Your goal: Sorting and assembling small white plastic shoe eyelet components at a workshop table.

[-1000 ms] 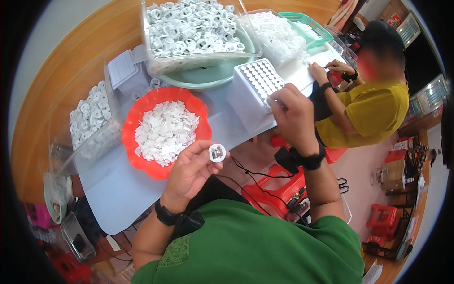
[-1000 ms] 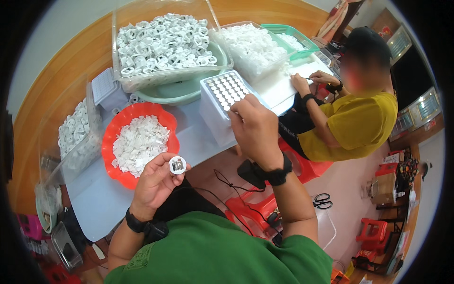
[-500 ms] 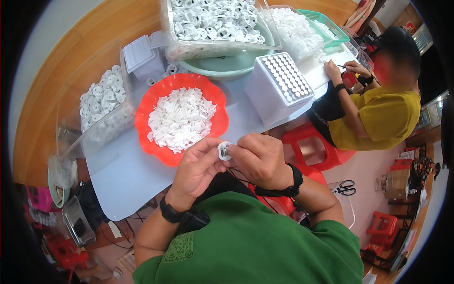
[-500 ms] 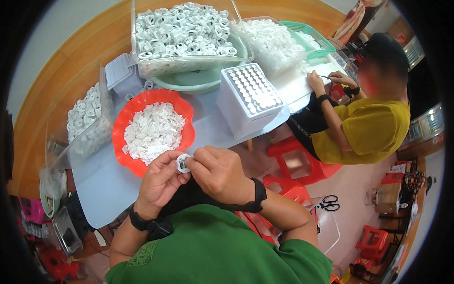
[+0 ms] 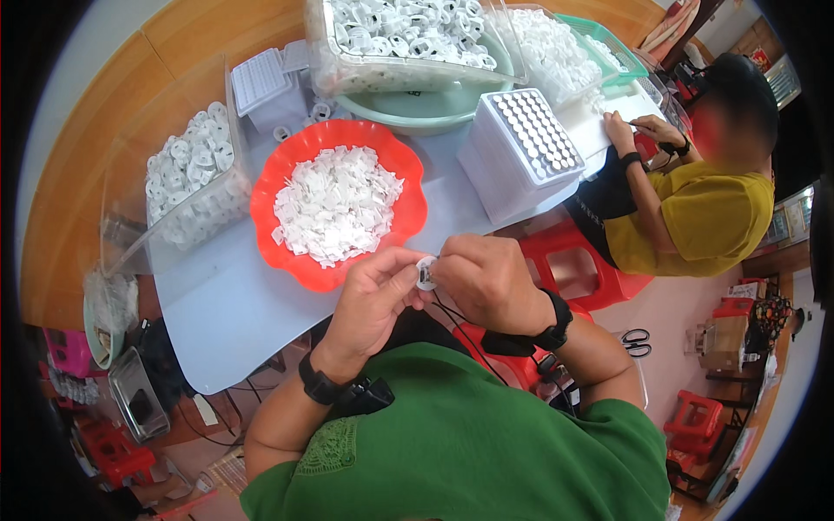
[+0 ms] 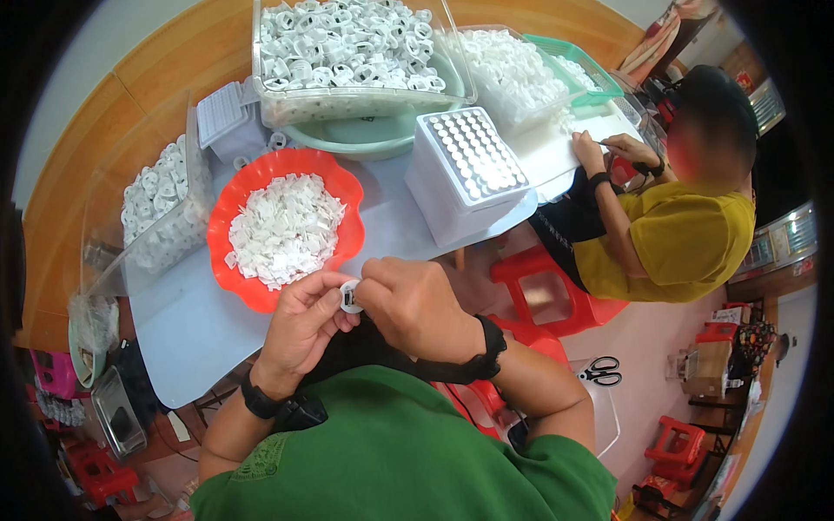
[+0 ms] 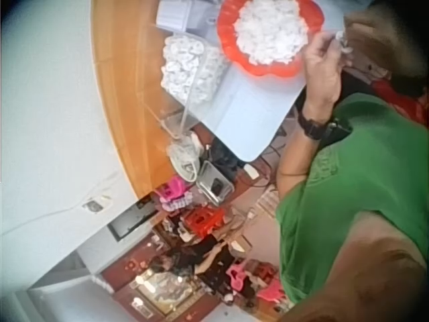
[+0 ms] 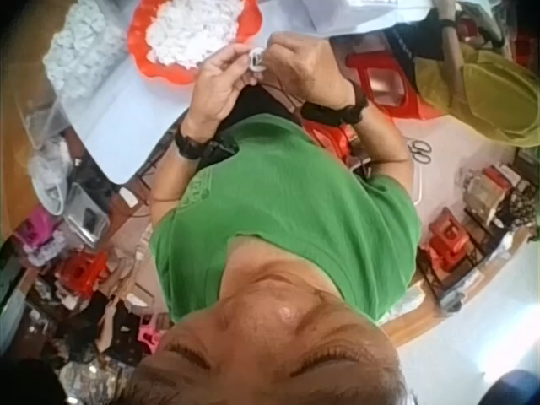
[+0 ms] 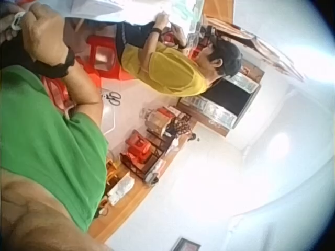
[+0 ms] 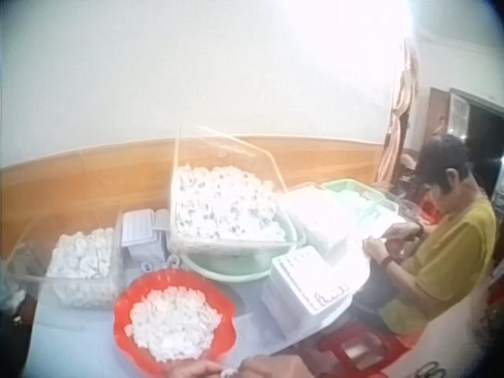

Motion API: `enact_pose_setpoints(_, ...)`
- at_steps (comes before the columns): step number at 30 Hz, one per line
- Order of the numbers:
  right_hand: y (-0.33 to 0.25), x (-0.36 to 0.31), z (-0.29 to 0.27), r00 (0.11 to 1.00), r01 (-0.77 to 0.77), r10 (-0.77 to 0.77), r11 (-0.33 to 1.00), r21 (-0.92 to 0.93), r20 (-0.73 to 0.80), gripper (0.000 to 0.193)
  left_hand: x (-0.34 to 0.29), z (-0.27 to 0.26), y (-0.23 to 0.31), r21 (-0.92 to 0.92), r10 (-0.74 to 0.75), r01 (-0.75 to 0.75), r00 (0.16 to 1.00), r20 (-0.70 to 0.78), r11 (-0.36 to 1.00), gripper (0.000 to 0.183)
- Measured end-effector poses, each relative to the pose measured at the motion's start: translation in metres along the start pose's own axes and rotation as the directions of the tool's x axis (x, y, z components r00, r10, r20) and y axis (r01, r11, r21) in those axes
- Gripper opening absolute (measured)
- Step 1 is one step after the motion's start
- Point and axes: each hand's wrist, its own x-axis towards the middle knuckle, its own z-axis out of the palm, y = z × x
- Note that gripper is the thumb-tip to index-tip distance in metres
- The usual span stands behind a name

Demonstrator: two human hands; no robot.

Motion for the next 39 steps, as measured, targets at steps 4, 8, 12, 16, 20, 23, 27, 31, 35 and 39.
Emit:
enact_pose_setpoints(4,-0.002,0.001,-0.004,0.998,-0.043,0.045,0.998,0.053,-0.035,0.015,-0.001,0.005,0.004,0.016,0.019,-0.02,1.0,0.007,1.0,0.022)
enact_pose_setpoints(8,-0.007,-0.003,-0.004,0.988,-0.068,0.079,0.994,0.082,-0.132,0.018,-0.002,0.005,0.006,0.101,0.095,-0.101,0.994,0.061,0.99,0.023)
enact_pose_setpoints(12,-0.01,-0.004,-0.006,0.98,-0.045,0.058,0.996,0.071,-0.19,0.02,-0.004,0.007,0.007,0.121,0.159,-0.171,0.982,0.103,0.978,0.024)
enact_pose_setpoints(16,-0.009,-0.005,-0.007,0.981,-0.016,0.021,0.999,0.031,-0.19,0.018,-0.003,0.013,0.007,0.105,0.16,-0.169,0.983,0.092,0.98,0.02)
enact_pose_setpoints(20,-0.004,-0.005,-0.006,0.987,0.056,-0.06,0.998,-0.033,-0.146,0.014,-0.002,0.014,0.007,0.172,0.16,-0.17,0.985,0.071,0.97,0.02)
enact_pose_setpoints(23,-0.002,-0.001,-0.008,0.993,0.078,-0.085,0.994,-0.082,-0.082,0.014,0.0,0.014,0.005,0.218,0.144,-0.149,0.989,0.038,0.965,0.019)
enact_pose_setpoints(27,-0.001,-0.003,-0.007,0.997,0.076,-0.077,0.993,-0.091,-0.008,0.014,0.0,0.016,0.003,0.234,0.116,-0.11,0.993,-0.008,0.966,0.019)
enact_pose_setpoints(31,0.0,-0.007,-0.005,0.993,-0.121,0.121,0.991,0.049,0.008,0.013,0.002,0.013,-0.001,0.221,0.102,-0.093,0.994,-0.032,0.971,0.019)
enact_pose_setpoints(35,0.01,-0.003,-0.012,0.822,-0.568,0.491,0.675,0.47,0.288,0.016,0.002,0.014,0.002,0.242,0.082,-0.079,0.997,0.0,0.967,0.019)
enact_pose_setpoints(39,0.018,-0.005,-0.008,0.798,-0.601,0.462,0.582,0.548,0.386,0.02,0.001,0.011,0.001,0.208,0.037,-0.035,0.999,-0.006,0.977,0.019)
